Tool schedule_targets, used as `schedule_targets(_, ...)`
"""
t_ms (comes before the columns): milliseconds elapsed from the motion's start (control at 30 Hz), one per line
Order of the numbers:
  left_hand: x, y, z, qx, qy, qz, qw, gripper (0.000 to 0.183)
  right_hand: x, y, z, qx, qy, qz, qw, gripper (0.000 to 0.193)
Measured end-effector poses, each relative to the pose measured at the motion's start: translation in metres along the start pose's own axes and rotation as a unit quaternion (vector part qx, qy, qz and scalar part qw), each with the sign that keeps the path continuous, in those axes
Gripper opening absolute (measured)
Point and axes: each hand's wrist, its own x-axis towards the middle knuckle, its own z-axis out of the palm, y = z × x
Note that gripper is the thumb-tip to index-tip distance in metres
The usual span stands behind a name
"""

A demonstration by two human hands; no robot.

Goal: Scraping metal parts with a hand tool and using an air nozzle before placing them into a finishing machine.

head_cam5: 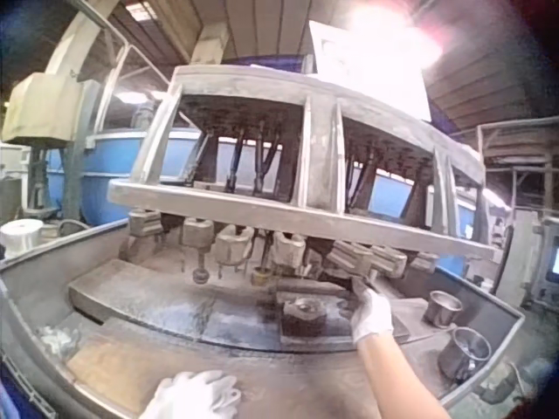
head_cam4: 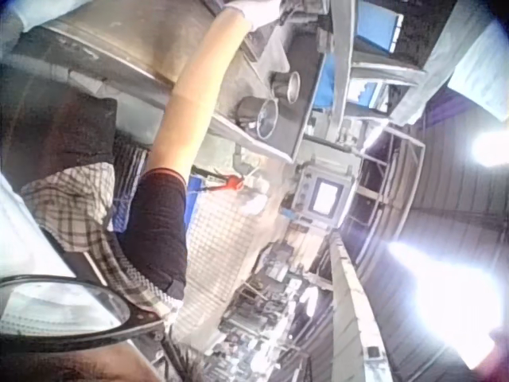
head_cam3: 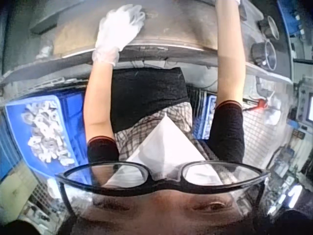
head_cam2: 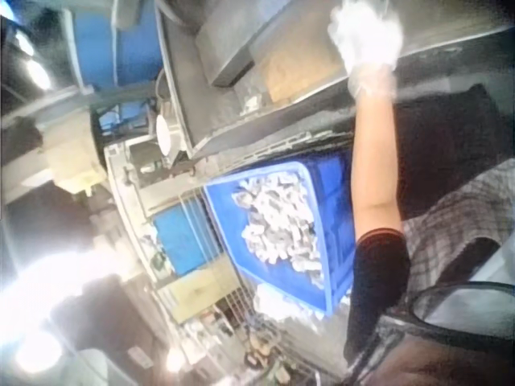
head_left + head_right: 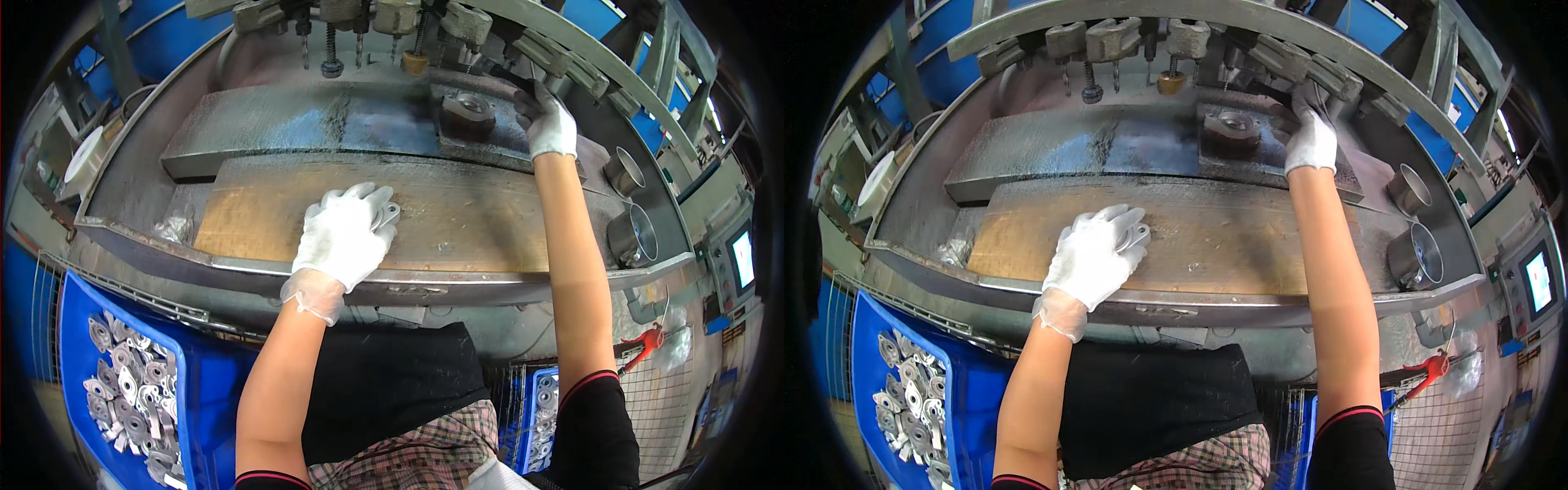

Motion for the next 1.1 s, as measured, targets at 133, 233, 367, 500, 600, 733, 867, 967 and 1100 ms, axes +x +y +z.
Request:
schedule_targets(133, -0.003, -0.004, 0.001, 0.014, -0.01, -0.01, 1.0, 0.044, -0.026, 0.005, -0.013, -0.024, -0.002, 0.011, 1.0, 0.028)
schedule_targets(233, -0.006, -0.004, 0.001, 0.026, -0.012, -0.018, 0.999, 0.045, -0.056, -0.001, -0.03, -0.042, -0.049, 0.012, 0.998, 0.026)
schedule_targets(367, -0.005, -0.004, 0.0, 0.033, -0.016, -0.021, 0.999, 0.045, -0.064, 0.009, -0.004, -0.084, -0.035, -0.009, 0.996, 0.032)
schedule_targets(500, -0.002, -0.001, -0.001, 0.025, -0.023, -0.02, 0.999, 0.045, -0.032, 0.038, 0.026, -0.153, 0.038, 0.036, 0.987, 0.025)
schedule_targets(600, -0.001, -0.003, 0.002, 0.016, -0.02, -0.01, 1.0, 0.045, -0.033, 0.049, 0.032, -0.158, 0.022, -0.024, 0.987, 0.027)
schedule_targets(733, -0.006, -0.008, 0.001, 0.024, -0.016, -0.017, 0.999, 0.044, -0.075, 0.033, 0.016, -0.039, -0.042, 0.075, 0.996, 0.032)
schedule_targets(867, -0.006, -0.006, -0.003, 0.024, -0.034, -0.024, 0.999, 0.043, -0.095, 0.028, 0.024, -0.078, -0.092, 0.053, 0.991, 0.027)
schedule_targets(967, -0.005, -0.004, -0.004, 0.018, -0.038, -0.019, 0.999, 0.043, -0.092, 0.043, 0.065, -0.101, -0.076, 0.015, 0.992, 0.028)
schedule_targets(1100, 0.0, 0.003, 0.0, 0.005, -0.009, 0.007, 1.0, 0.041, -0.03, 0.084, 0.063, -0.239, -0.021, -0.031, 0.97, 0.024)
